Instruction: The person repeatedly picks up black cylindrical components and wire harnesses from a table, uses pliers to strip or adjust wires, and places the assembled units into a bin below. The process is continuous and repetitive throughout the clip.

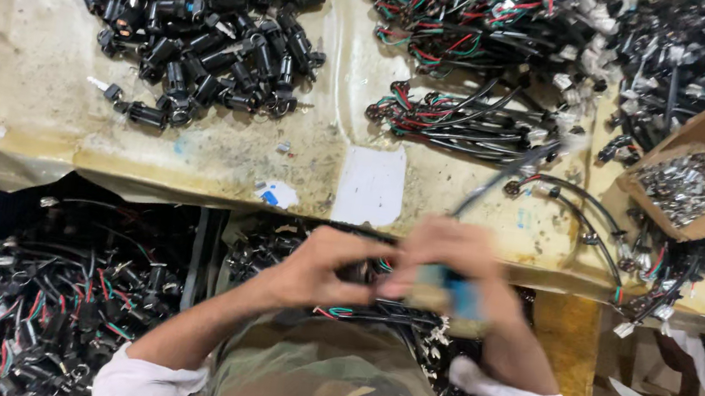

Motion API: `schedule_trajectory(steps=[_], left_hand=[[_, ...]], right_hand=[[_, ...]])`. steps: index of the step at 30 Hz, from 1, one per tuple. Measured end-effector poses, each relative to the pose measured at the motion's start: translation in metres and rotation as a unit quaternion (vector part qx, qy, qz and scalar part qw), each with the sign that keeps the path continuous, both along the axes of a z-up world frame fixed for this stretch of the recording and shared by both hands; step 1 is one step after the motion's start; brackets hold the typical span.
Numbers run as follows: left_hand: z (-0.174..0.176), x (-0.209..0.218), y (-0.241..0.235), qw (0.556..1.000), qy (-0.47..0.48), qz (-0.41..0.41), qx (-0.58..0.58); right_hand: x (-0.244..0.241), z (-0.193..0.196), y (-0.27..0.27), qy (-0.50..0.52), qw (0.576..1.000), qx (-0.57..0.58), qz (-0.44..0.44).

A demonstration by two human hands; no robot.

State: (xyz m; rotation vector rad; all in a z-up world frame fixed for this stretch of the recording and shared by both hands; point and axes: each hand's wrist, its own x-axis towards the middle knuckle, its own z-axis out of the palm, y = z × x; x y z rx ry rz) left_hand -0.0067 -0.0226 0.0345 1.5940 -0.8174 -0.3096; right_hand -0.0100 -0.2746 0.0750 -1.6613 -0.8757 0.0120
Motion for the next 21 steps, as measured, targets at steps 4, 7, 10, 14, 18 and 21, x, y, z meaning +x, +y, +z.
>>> schedule_trajectory(steps=[4, 7, 10, 14, 18, 21], left_hand=[[-0.022, -0.006, -0.004, 0.997, -0.026, -0.062, 0.039], [-0.025, -0.002, 0.002, 0.993, -0.084, -0.076, 0.018], [-0.015, -0.001, 0.006, 0.986, -0.04, 0.107, 0.122], [-0.009, -0.021, -0.004, 0.982, -0.143, 0.115, 0.053], [-0.021, -0.056, -0.026, 0.976, -0.205, 0.066, 0.025], [-0.03, -0.069, -0.032, 0.987, -0.158, 0.037, 0.02]], right_hand=[[0.01, -0.002, 0.023, 0.085, 0.984, -0.145, 0.057], [0.012, 0.0, 0.039, 0.125, 0.985, -0.052, 0.105], [-0.009, -0.004, 0.067, 0.104, 0.969, -0.058, -0.215], [-0.04, -0.006, 0.055, 0.168, 0.954, 0.128, -0.213], [-0.063, -0.014, 0.032, 0.316, 0.821, 0.464, 0.104], [-0.077, -0.027, 0.037, 0.374, 0.8, 0.46, 0.096]])
